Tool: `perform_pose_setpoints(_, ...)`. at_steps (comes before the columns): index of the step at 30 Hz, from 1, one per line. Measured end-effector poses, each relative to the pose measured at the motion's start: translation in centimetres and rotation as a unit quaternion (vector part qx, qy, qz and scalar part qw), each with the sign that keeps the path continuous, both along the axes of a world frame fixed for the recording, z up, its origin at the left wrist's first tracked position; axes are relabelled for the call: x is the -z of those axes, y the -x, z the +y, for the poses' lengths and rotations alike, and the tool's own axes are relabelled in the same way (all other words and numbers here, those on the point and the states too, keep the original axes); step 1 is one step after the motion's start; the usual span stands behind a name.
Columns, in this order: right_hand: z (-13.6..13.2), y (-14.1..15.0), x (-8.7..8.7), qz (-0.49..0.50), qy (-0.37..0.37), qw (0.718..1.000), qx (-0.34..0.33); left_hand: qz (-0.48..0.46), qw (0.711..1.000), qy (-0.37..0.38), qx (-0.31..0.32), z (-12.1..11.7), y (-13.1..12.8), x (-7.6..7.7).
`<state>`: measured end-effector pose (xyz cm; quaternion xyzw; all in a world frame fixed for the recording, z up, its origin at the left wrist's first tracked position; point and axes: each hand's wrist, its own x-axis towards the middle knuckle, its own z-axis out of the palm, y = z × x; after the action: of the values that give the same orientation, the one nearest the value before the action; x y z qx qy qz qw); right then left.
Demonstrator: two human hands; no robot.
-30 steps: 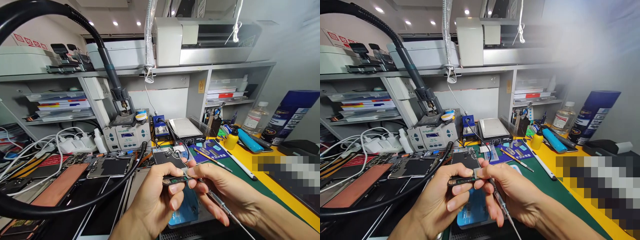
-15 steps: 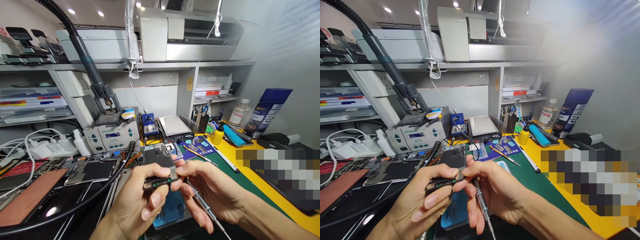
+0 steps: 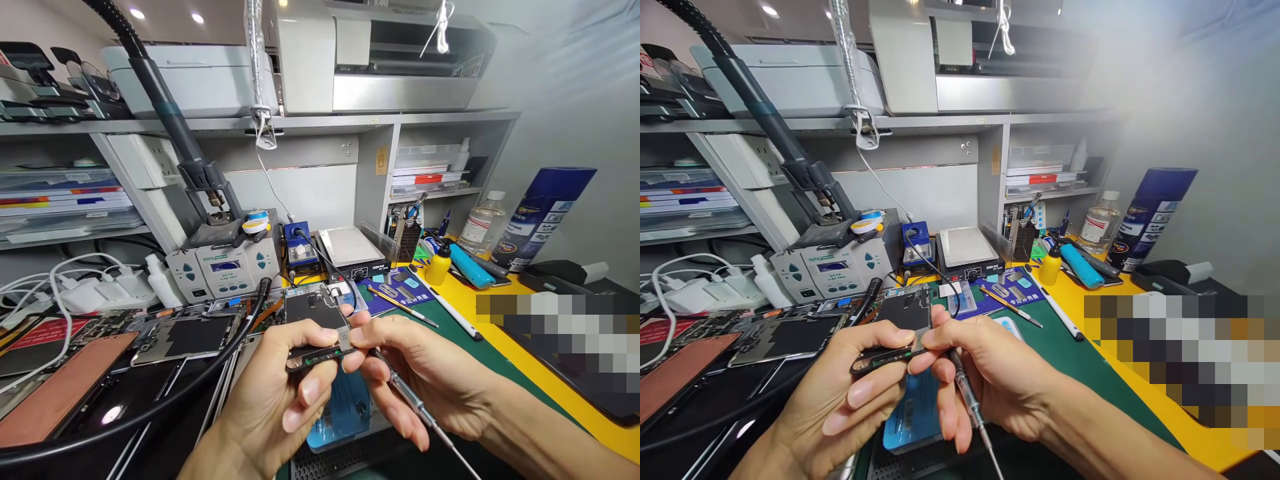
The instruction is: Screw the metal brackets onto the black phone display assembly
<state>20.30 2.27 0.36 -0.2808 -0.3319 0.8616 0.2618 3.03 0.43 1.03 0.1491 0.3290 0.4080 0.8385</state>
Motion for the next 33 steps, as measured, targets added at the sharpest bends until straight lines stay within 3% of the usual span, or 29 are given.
perform_pose_setpoints(2,-0.1,0.1,0.0,-0.004,-0.012,1.0,0.008,0.046,0.999,-0.021,-0.01,-0.2,-0.2,-0.1)
perform_pose_setpoints(6,-0.4,0.2,0.5,-0.012,-0.086,0.996,0.019,0.157,0.974,-0.159,-0.035,-1.0,-0.4,-0.2)
perform_pose_setpoints(12,-0.6,0.2,0.8,-0.045,-0.199,0.978,0.037,0.214,0.942,-0.257,-0.03,-1.5,0.0,-0.2)
perform_pose_setpoints(18,-0.4,-0.1,0.1,-0.09,-0.277,0.95,0.116,0.37,0.87,-0.322,-0.043,-0.9,0.1,-0.7)
perform_pose_setpoints(22,-0.3,-0.4,0.1,-0.095,-0.296,0.937,0.159,0.389,0.855,-0.335,-0.072,-0.8,0.6,-1.2)
perform_pose_setpoints(33,-0.4,-0.6,0.2,-0.051,-0.272,0.952,0.132,0.428,0.818,-0.385,-0.008,-1.5,1.4,-1.4)
